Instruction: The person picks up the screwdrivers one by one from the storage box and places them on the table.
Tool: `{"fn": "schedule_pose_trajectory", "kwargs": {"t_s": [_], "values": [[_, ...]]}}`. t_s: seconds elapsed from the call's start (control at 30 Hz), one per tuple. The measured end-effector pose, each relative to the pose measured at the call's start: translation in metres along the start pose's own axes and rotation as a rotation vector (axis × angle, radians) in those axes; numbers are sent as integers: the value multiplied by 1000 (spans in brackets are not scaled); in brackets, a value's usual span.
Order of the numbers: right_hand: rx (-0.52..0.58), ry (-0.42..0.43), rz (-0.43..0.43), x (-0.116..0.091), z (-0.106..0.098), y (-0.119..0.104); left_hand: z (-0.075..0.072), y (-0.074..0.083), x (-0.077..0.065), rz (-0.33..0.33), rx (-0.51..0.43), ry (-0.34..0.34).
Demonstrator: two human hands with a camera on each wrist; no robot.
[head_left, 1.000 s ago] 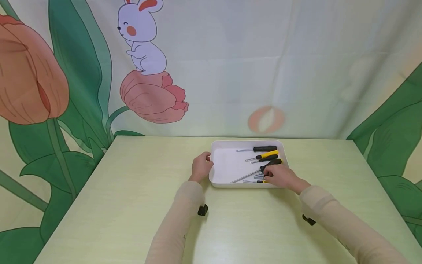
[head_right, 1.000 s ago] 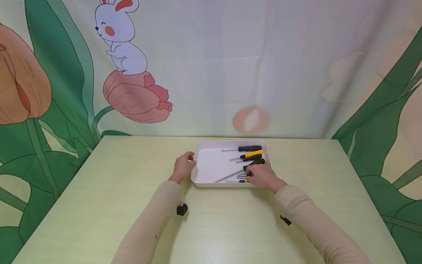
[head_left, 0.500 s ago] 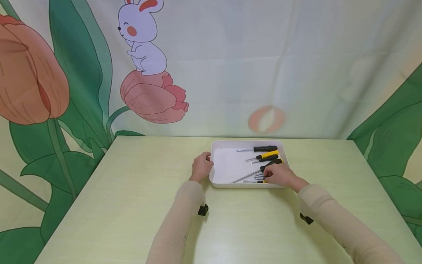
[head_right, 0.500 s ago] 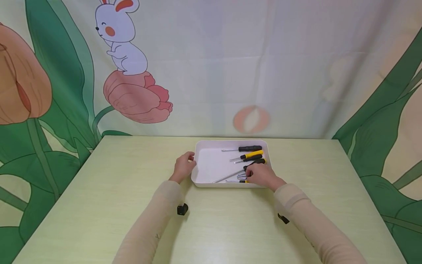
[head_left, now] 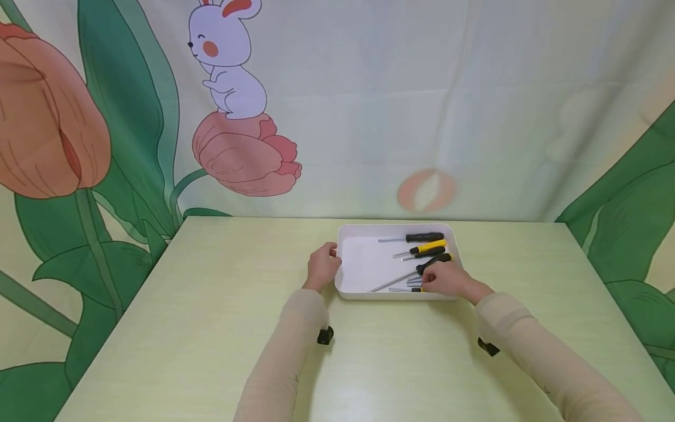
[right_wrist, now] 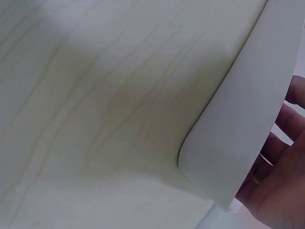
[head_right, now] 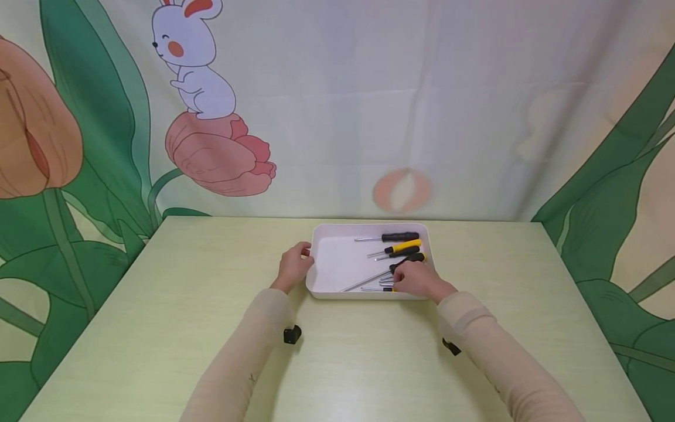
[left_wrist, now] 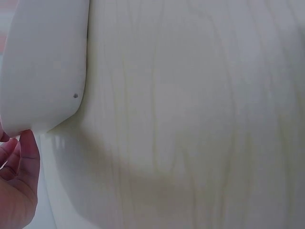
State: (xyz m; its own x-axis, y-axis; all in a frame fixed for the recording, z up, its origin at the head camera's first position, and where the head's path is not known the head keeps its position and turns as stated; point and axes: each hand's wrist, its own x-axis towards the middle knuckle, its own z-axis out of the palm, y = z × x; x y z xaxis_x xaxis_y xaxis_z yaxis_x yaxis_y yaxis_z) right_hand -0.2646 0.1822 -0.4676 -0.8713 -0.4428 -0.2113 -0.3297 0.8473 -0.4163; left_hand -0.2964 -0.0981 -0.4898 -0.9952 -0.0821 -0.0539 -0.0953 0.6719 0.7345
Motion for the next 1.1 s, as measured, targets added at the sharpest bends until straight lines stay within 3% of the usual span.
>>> {"fn": "schedule_pose_trajectory", "kwargs": {"t_s": [0.23,0.6,1.1], "values": [[-24,-26,-26,1,-3,-3,0,0,1,-3,-2,1],[-79,-108,4,2,-11,-13,0,-1,4,-12,-2,5],[6,-264,42,8,-12,-9,3,-1,2,-16,5,4]]}}
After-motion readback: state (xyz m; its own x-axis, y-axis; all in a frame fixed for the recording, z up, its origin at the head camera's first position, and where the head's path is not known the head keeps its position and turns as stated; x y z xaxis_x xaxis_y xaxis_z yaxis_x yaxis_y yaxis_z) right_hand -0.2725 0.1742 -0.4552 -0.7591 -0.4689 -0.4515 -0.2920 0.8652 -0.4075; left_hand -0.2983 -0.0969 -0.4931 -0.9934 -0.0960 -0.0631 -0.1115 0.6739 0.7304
